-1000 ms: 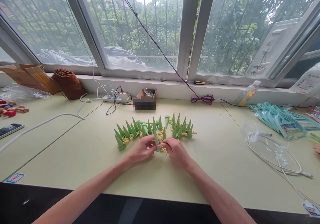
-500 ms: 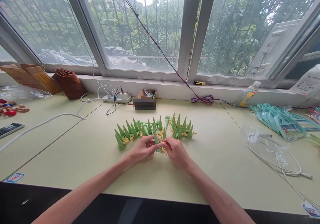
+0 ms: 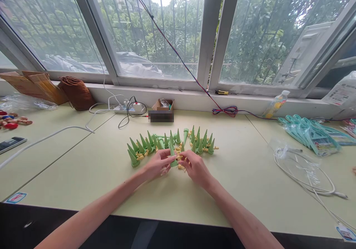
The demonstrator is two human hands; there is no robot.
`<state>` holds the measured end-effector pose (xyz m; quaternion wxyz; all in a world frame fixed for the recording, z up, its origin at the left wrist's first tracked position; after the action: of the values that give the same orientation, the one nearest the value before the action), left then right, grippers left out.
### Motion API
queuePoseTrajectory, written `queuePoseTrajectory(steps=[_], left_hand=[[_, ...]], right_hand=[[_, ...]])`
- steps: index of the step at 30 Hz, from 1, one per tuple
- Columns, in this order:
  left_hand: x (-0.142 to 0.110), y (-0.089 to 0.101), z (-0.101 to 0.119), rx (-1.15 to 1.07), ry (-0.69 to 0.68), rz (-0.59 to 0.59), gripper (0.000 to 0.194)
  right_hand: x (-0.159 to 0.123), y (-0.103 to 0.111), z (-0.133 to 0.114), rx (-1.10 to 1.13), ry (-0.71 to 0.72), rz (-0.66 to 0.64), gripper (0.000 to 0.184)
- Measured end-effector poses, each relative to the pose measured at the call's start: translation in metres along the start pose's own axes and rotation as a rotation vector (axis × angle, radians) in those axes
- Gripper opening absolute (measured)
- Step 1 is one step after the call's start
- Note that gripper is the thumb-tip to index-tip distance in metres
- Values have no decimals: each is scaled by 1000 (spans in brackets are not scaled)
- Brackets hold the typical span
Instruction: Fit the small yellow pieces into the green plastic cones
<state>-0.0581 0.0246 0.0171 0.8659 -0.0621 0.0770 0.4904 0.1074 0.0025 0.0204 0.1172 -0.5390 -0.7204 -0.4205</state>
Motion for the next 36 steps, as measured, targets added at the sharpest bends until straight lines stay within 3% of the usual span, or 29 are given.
queuePoseTrajectory(steps=[10,22,29,36], left_hand=[[-1,0,2,-16,-49,-95,35],[1,0,0,-26,-56,-127,32],[0,-1,-1,-68,-17,-185,29],[-2,-4,0,-17,-11,-166,35]], right_hand=[[0,1,2,-26,-19,11,17],[-4,1,5,-77,6,1,19],[-3,3,1,-104,36,-32,21],[-2,1,-1,-117,25,-50,28]])
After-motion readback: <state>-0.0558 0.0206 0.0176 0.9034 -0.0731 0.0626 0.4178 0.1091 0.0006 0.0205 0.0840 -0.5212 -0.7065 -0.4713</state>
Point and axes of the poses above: each hand's wrist, its own x-axis towards the middle knuckle, its own y-axis out of the back of the hand, z = x × y, the point moved 4 cm from there along x, towards the middle knuckle, and after that the axes turned 9 degrees about y, right-handed, at the moved point
